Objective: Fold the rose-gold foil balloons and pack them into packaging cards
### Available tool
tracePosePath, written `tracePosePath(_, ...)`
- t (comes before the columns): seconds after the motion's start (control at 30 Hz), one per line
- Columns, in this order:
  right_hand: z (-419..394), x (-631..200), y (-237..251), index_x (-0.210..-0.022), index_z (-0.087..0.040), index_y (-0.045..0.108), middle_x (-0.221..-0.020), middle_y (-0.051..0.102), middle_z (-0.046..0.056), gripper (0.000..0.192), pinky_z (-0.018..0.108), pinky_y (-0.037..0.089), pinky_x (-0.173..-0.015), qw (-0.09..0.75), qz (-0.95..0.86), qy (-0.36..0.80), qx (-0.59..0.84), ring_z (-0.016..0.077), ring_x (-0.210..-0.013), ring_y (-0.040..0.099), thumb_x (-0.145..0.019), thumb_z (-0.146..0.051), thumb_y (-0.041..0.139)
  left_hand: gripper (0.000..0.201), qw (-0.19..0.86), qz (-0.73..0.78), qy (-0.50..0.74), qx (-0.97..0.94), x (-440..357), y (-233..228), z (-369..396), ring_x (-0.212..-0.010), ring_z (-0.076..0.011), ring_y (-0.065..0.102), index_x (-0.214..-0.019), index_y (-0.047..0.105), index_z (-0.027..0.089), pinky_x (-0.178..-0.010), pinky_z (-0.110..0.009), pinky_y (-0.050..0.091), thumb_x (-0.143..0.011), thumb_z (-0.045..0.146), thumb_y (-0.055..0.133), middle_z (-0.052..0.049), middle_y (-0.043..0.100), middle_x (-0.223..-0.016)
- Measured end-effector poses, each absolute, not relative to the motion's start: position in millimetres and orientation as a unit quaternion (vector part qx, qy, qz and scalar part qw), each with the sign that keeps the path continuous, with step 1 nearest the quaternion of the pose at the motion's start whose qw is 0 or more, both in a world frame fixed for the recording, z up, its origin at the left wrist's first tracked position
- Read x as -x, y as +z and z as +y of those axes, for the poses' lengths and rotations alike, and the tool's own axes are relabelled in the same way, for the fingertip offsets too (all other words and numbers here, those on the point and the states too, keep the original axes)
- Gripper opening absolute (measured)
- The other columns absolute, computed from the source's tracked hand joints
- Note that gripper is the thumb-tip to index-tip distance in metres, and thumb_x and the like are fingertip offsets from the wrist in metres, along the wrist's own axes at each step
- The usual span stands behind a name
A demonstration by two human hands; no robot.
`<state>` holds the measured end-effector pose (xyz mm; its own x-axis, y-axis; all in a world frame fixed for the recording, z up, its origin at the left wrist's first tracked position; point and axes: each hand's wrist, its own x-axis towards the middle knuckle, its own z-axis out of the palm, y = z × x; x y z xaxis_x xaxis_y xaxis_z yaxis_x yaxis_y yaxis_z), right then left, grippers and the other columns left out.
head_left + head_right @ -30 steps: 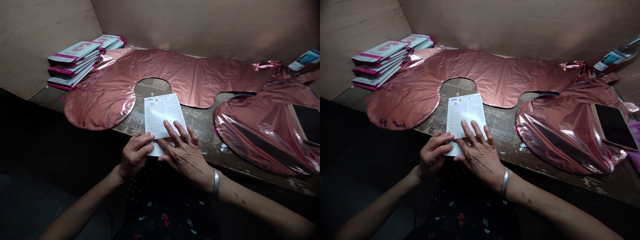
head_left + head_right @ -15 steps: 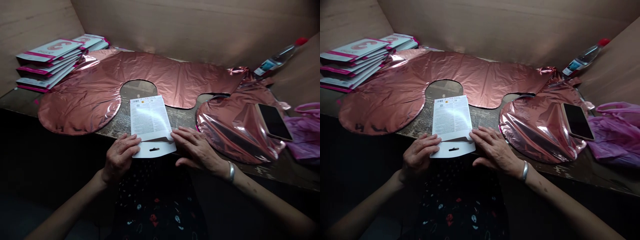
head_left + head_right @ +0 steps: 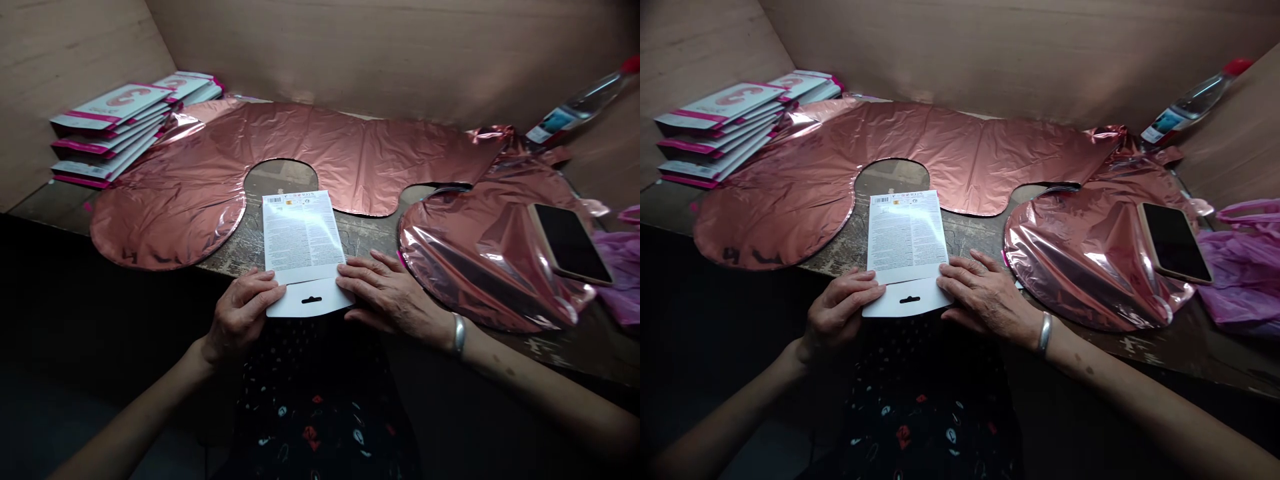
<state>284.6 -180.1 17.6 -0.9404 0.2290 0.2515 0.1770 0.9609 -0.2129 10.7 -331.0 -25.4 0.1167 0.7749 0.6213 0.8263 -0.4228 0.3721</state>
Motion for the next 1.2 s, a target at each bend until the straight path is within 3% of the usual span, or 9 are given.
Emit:
tracePosePath(0.33,-176,-281,19,-0.110,-0.021,0.063,-0.123,0.069,0.006,0.020,0.046,0.026,-0.115,0.176,-0.975,0.100,0.093,0.0228,-0.121,0.059,-0.095,-0.032,0.057,0.028,0.035,-0.583,-0.390,0.712,-20,-26,-338,-0.116,-0.0264,0.059,-0.112,0.067,0.026,-0.112,-0.055,0.038,-0.086,0.016,0.064,-0.005,0.070,-0.106)
tracePosePath(0.7,-171,-282,19,-0.110,-0.021,0.062,-0.120,0.071,0.002,0.016,0.045,0.029,-0.116,0.200,-0.975,0.072,0.065,0.0188,-0.117,0.063,-0.097,-0.020,0.053,0.016,0.026,-0.580,-0.411,0.703,-18,-25,-339,-0.119,-0.0235,0.061,-0.100,0.066,0.023,-0.113,-0.050,0.037,-0.087,0.015,0.062,-0.004,0.073,-0.107)
tracePosePath(0.97,-172,-284,19,-0.119,-0.019,0.060,-0.128,0.067,0.006,0.022,0.049,0.026,-0.118,0.178,-0.980,0.066,0.050,0.0232,-0.126,0.057,-0.099,-0.020,0.051,0.021,0.023,-0.592,-0.409,0.695,-20,-26,-340,-0.119,-0.0244,0.060,-0.103,0.068,0.026,-0.113,-0.052,0.036,-0.087,0.015,0.061,-0.003,0.071,-0.108)
tracePosePath(1.2,-175,-280,16,-0.103,-0.023,0.063,-0.115,0.073,0.002,0.011,0.046,0.028,-0.118,0.221,-0.963,0.117,0.100,0.0201,-0.114,0.065,-0.096,-0.019,0.055,0.014,-0.008,-0.605,-0.428,0.671,-24,-23,-341,-0.118,-0.0248,0.060,-0.099,0.068,0.024,-0.114,-0.054,0.033,-0.087,0.016,0.064,-0.004,0.071,-0.107)
